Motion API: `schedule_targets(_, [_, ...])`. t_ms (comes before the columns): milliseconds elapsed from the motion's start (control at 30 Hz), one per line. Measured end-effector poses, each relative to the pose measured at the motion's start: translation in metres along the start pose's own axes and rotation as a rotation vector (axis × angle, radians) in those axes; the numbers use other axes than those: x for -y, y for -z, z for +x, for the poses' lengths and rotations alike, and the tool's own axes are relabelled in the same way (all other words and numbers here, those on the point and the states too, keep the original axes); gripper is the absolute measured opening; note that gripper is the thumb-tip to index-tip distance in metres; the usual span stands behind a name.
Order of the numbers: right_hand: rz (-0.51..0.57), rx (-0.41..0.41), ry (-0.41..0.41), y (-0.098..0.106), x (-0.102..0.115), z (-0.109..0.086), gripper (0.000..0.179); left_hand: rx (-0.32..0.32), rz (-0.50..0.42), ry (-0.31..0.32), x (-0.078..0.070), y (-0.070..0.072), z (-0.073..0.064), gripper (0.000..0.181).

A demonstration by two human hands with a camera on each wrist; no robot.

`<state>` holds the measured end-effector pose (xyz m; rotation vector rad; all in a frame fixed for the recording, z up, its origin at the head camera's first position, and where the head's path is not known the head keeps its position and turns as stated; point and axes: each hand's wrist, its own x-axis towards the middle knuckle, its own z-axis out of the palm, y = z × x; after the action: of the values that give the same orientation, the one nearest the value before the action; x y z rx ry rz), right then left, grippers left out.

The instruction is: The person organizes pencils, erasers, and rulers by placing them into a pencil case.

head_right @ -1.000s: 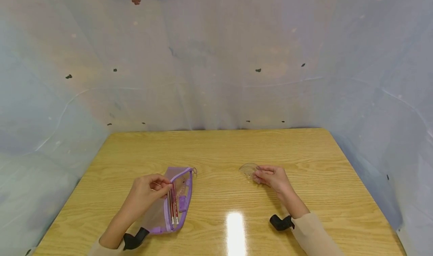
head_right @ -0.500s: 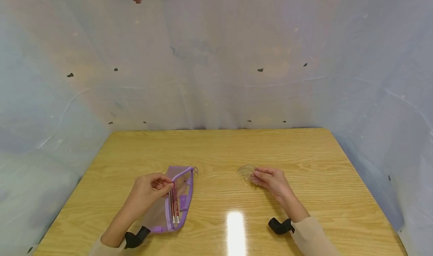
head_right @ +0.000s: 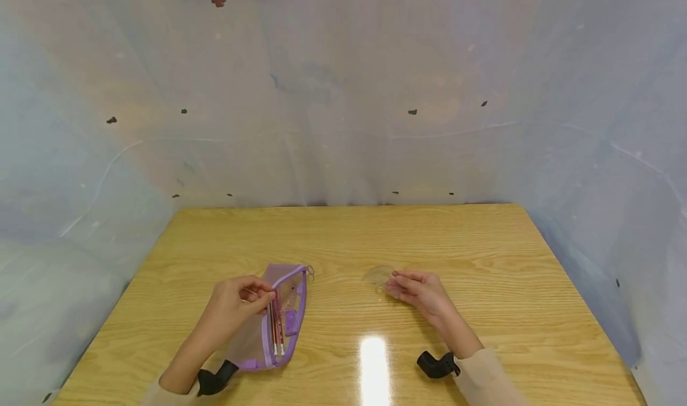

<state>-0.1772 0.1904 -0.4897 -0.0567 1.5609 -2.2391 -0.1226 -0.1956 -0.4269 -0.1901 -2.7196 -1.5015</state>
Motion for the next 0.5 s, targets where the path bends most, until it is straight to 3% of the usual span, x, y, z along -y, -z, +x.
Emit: schedule_targets(500, [-0.010,0.083,0.003,-0.014,-0.007,0.001,0.039,0.001,-0.011,-0.017,0.000,0.000,0.000,0.005])
